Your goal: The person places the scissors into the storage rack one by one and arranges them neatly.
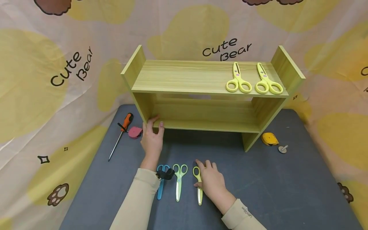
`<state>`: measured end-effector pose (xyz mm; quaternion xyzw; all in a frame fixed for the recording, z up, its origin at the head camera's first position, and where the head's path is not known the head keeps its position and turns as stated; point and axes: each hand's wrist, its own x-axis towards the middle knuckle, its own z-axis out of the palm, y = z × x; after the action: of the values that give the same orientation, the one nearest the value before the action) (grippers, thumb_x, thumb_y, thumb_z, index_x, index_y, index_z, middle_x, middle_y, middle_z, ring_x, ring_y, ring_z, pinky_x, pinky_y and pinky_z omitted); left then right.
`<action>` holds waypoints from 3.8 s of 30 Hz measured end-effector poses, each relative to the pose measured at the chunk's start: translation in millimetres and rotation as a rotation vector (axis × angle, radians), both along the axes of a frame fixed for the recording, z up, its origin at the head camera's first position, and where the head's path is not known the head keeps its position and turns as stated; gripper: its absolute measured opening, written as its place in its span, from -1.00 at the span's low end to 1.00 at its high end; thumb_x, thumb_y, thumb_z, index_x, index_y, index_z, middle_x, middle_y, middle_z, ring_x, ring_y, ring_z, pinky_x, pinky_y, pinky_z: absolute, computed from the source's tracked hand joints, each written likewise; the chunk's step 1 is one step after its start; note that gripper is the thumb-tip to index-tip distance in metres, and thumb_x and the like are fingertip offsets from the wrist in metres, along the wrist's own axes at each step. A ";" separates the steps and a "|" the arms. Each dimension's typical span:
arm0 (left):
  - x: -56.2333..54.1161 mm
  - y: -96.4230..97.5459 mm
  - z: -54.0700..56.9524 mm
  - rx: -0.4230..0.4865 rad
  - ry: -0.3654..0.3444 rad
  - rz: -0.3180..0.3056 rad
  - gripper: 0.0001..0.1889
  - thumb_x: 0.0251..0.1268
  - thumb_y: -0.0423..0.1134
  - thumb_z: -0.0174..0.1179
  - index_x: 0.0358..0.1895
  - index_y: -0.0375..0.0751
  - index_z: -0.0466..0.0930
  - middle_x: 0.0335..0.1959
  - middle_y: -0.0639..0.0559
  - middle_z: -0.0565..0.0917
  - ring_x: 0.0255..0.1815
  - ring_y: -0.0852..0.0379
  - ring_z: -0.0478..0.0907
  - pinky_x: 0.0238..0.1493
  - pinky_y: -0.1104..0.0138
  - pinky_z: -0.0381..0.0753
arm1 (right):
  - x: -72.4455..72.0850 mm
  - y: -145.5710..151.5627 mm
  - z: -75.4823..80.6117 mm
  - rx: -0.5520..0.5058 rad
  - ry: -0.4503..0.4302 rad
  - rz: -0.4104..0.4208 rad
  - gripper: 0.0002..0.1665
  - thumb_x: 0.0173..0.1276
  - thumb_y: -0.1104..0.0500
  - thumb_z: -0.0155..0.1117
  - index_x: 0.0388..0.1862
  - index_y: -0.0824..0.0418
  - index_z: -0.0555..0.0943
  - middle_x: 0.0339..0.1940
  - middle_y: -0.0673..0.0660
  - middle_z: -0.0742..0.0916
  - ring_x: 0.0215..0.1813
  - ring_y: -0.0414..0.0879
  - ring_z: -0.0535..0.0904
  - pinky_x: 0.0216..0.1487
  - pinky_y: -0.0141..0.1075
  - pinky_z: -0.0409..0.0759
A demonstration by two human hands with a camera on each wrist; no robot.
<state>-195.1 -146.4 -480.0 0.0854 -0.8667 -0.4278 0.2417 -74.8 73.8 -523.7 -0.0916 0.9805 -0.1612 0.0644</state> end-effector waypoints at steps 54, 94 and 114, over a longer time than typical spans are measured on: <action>1.0 0.1 -4.4 0.001 0.001 -0.004 -0.60 0.55 0.11 0.17 0.33 0.18 0.59 0.52 -0.18 0.40 0.29 -0.36 0.54 0.04 -0.32 0.46 | -85.5 31.2 199.2 -0.211 1.064 0.077 -0.35 0.28 0.47 0.15 0.36 0.19 0.64 0.20 0.19 0.69 -0.20 0.12 0.64 -0.67 -0.17 0.33; -3.8 -0.3 -4.3 -0.011 0.013 -0.012 -0.61 0.57 0.11 0.15 0.33 0.16 0.57 0.44 -0.12 0.45 0.22 -0.30 0.57 0.01 -0.30 0.46 | -54.8 1.3 98.7 -0.258 0.491 0.157 -0.76 0.35 0.39 0.24 -0.11 0.16 0.72 -0.27 0.05 0.65 -0.53 -0.13 0.48 -0.59 -0.26 0.41; -1.8 0.2 -6.9 -0.006 0.009 -0.016 -0.60 0.55 0.14 0.15 0.33 0.18 0.58 0.46 -0.13 0.44 0.34 -0.27 0.52 0.10 -0.37 0.41 | -33.8 -43.1 -3.1 -0.211 -0.209 0.118 -0.24 -0.06 0.03 0.83 0.04 0.23 0.58 -0.09 0.17 0.46 -0.32 -0.04 0.51 -0.35 -0.16 0.53</action>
<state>-196.9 -146.3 -486.9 0.0758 -0.8675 -0.4276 0.2426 -108.6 30.7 -526.8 -0.1379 0.9391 -0.2679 0.1652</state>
